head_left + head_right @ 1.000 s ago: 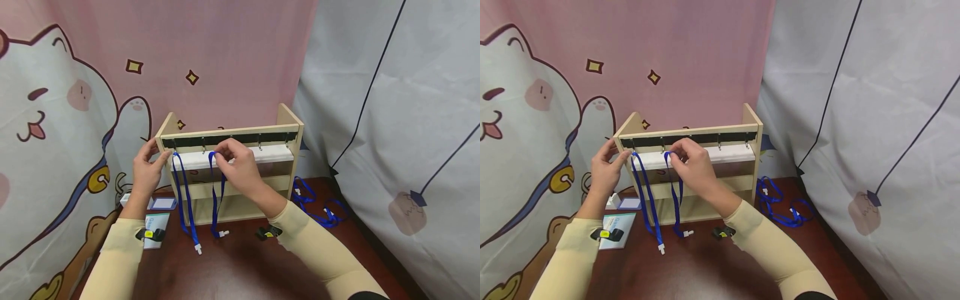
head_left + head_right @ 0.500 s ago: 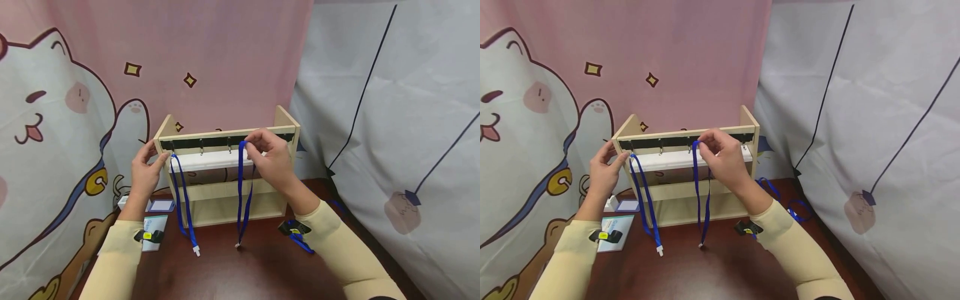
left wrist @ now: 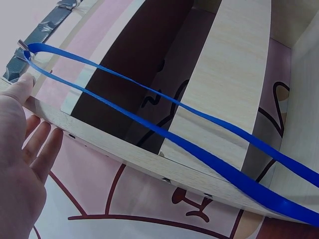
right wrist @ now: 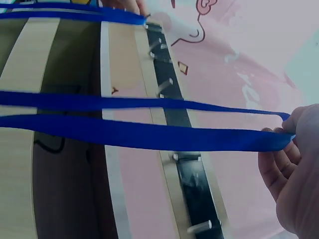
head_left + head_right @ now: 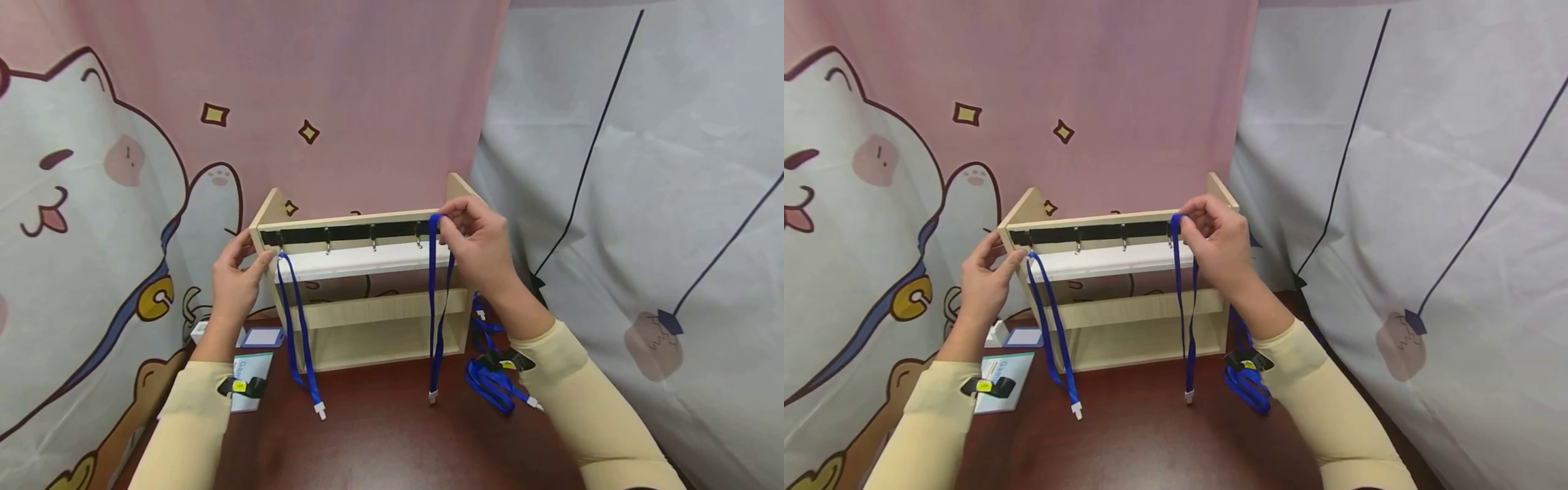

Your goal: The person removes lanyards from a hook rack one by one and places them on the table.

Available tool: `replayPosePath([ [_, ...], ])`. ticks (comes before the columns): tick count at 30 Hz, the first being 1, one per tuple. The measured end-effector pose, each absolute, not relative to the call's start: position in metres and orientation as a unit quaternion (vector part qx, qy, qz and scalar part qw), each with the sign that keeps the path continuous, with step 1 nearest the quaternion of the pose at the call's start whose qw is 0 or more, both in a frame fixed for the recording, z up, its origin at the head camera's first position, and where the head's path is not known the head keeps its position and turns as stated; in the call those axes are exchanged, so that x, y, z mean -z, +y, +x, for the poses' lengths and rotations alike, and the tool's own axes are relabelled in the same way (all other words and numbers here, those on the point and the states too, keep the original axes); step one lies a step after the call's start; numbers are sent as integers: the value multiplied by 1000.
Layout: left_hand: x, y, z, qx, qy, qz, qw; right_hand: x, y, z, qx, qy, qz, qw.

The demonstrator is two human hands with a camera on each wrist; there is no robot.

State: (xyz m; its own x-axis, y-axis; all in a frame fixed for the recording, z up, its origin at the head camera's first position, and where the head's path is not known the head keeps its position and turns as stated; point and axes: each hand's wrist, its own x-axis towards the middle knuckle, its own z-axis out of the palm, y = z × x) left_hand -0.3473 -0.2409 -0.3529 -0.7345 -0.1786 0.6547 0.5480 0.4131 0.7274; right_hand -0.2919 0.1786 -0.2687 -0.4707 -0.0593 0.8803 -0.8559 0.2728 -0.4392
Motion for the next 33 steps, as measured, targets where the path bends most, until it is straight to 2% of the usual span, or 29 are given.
replayPosePath([
  [20,355,-243,-349,526,-766,-126,346,266,217,-327,-513,-698,277,417],
  [33,354,-242,-348,529,-766,-123,343,285,207,-320,-483,-733,299,374],
])
